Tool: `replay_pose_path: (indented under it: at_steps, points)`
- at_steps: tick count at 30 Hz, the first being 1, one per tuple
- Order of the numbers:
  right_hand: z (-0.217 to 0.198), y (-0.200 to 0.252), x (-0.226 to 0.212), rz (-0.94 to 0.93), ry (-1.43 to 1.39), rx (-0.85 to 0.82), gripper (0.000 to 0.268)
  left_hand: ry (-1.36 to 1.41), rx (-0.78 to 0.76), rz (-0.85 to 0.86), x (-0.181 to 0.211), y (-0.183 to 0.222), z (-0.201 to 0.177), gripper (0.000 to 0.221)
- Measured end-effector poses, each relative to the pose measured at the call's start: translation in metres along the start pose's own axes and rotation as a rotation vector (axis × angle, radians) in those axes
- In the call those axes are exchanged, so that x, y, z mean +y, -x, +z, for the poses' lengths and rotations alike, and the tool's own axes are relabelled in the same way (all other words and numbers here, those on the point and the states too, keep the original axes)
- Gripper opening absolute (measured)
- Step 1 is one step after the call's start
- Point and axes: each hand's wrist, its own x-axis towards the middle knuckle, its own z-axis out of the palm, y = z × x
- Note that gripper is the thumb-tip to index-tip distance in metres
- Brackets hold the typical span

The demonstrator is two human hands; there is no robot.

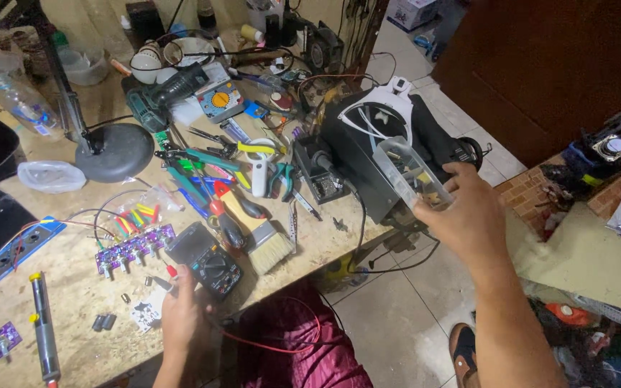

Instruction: Testing and repairing a circuit board using a multimeter and soldering iron

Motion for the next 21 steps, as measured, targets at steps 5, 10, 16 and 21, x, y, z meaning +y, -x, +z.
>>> replay_pose_path:
  at_steps: [5, 10, 16, 21]
  points:
    - [-0.012, 0.002, -0.001, 0.102, -0.129, -0.04, 0.064, 0.052, 0.035, -0.142, 0.03, 0.007, 0.004, 0.072]
    - [-0.021, -0.007, 0.053, 0.109, -0.296, 0.223, 0.06, 0.085, 0.003, 0.031, -0.01, -0.017, 0.004, 0.055]
    - [-0.035, -0.042, 0.074, 0.262, -0.232, 0.267, 0.058, 0.34, 0.052, 0.095, -0.007, -0.012, 0.019, 0.057]
    - [-0.021, -0.059, 0.073, 0.316, -0.247, 0.134, 0.058, 0.52, 0.152, -0.032, 0.006, -0.003, 0.028, 0.042]
